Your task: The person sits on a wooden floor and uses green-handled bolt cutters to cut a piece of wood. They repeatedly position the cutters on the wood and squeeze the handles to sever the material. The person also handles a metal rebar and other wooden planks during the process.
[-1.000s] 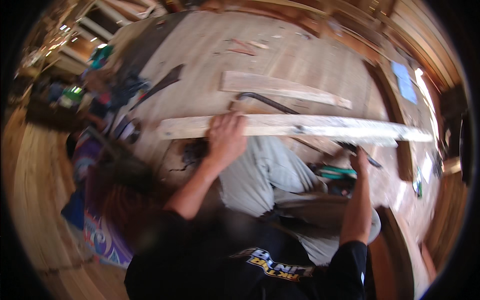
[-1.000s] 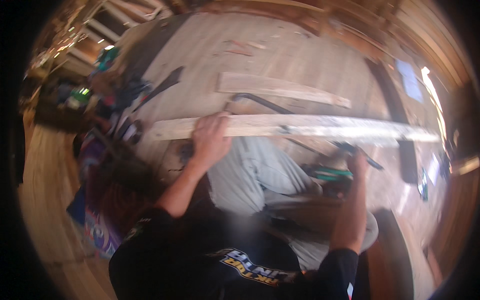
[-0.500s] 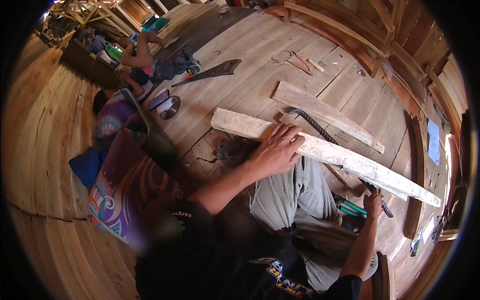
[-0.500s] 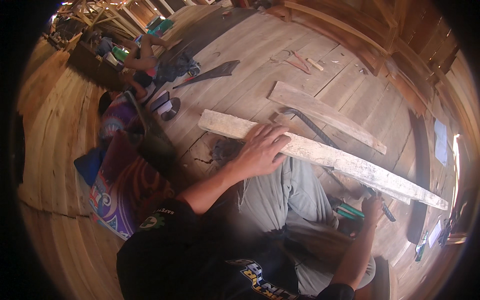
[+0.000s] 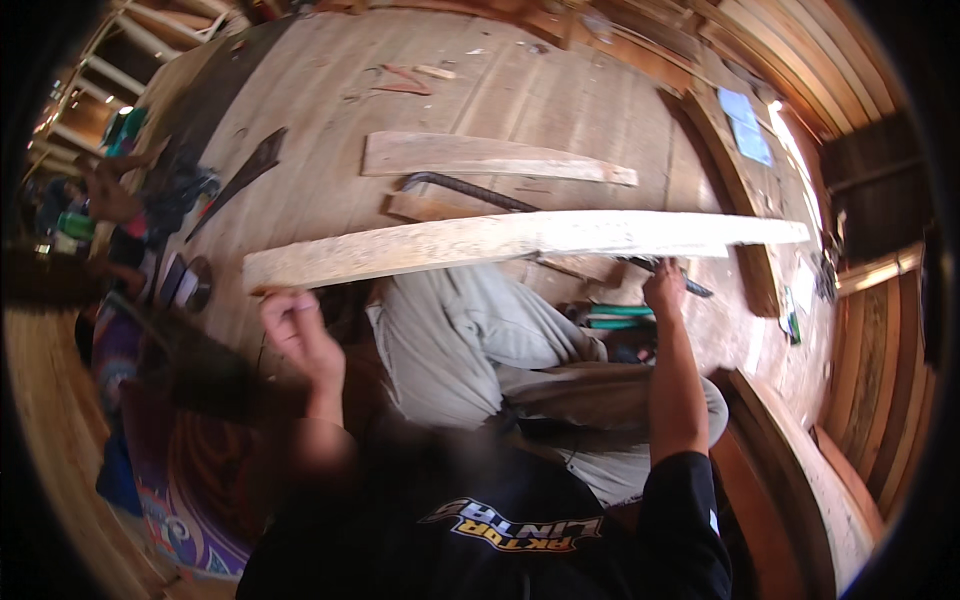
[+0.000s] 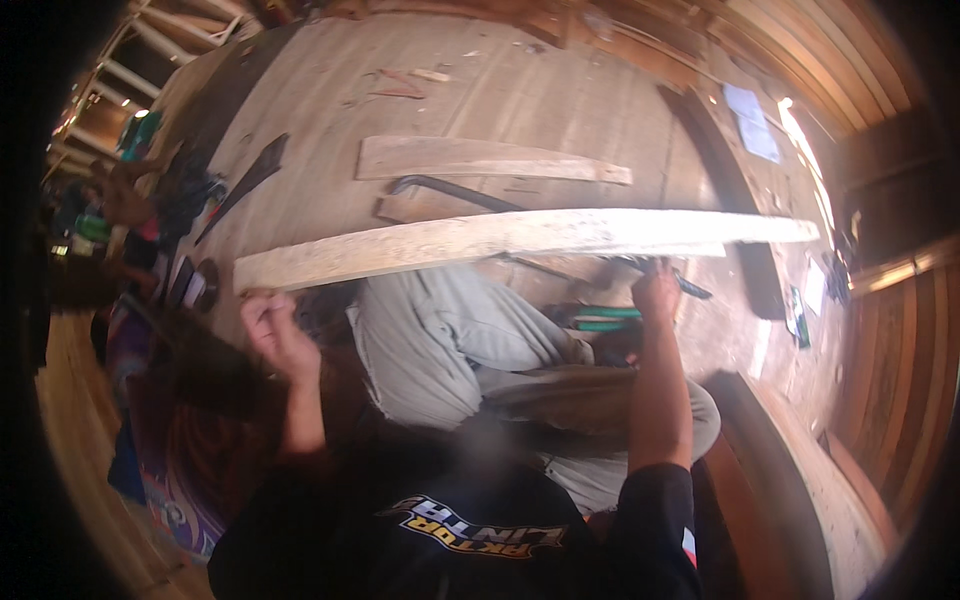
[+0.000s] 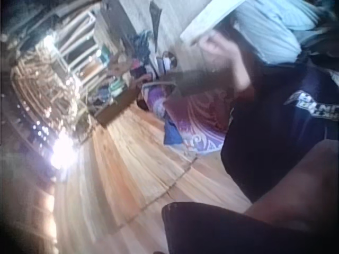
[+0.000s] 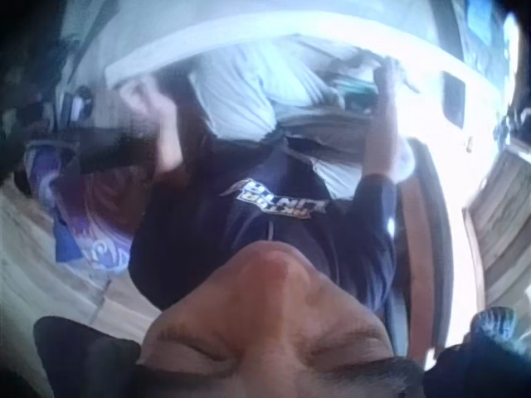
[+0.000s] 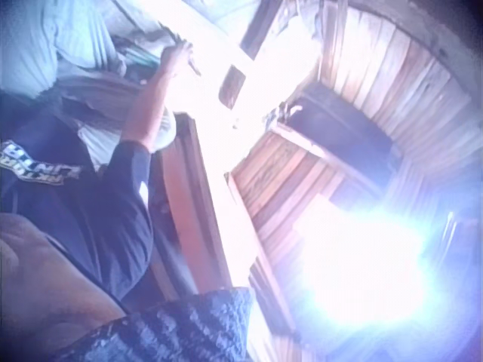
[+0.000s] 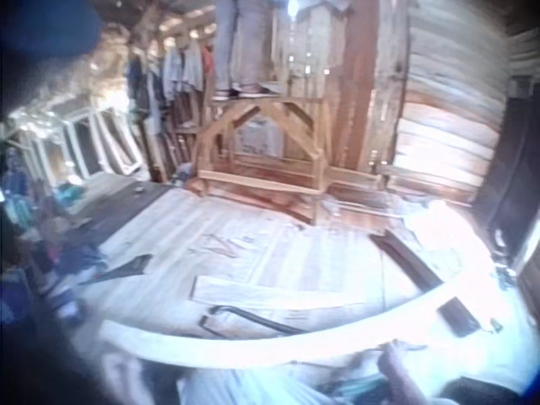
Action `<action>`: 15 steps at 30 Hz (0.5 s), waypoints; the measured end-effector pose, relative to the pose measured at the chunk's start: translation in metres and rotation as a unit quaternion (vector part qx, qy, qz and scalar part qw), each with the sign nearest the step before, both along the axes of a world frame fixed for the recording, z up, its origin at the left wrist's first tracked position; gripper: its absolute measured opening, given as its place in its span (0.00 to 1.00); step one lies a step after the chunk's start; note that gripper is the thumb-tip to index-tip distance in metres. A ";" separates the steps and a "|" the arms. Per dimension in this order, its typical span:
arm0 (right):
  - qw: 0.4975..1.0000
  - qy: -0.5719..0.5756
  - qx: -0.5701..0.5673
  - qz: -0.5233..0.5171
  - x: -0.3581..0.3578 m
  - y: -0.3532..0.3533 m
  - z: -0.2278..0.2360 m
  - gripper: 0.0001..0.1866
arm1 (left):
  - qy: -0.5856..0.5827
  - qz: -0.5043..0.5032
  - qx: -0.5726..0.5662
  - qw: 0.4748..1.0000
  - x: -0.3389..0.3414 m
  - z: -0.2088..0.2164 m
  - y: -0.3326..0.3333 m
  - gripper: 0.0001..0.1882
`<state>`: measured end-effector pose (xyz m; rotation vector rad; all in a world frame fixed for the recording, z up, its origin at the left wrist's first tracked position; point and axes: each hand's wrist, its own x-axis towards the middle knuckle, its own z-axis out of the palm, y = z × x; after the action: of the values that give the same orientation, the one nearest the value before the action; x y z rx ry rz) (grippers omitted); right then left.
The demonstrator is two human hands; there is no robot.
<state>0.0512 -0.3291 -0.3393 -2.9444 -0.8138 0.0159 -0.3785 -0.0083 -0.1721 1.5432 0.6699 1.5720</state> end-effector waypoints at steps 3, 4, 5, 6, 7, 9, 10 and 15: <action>0.998 0.055 -0.007 -0.031 -0.006 0.001 0.002 0.25 | -0.076 -0.078 -0.194 0.975 -0.014 -0.014 -0.005 0.08; 0.999 -0.006 0.046 -0.027 -0.010 -0.005 -0.008 0.19 | -0.099 -0.093 -0.280 0.950 -0.018 -0.018 -0.008 0.10; 0.997 0.080 -0.011 -0.013 -0.012 0.005 0.002 0.18 | -0.128 -0.212 -0.325 0.913 -0.045 -0.046 0.007 0.14; 0.984 0.166 -0.068 0.006 -0.015 0.017 0.022 0.18 | -0.160 -0.211 -0.369 0.891 -0.042 -0.039 0.005 0.17; 0.975 0.190 -0.099 0.049 -0.022 0.019 0.036 0.19 | -0.196 -0.210 -0.410 0.866 -0.034 -0.028 0.001 0.21; 0.948 0.238 -0.155 0.147 -0.044 0.028 0.052 0.20 | -0.278 -0.272 -0.408 0.826 -0.036 -0.032 0.019 0.33; 0.952 0.219 -0.149 0.150 -0.055 0.023 0.046 0.23 | -0.277 -0.267 -0.392 0.836 -0.030 -0.026 0.026 0.32; 0.965 0.107 -0.161 0.179 -0.043 -0.020 -0.027 0.33 | -0.258 -0.207 -0.388 0.861 0.017 -0.023 0.049 0.22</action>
<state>0.0085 -0.3487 -0.3667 -2.9523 -1.4077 0.5293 -0.3620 0.0406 -0.1947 0.5674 0.5151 1.0937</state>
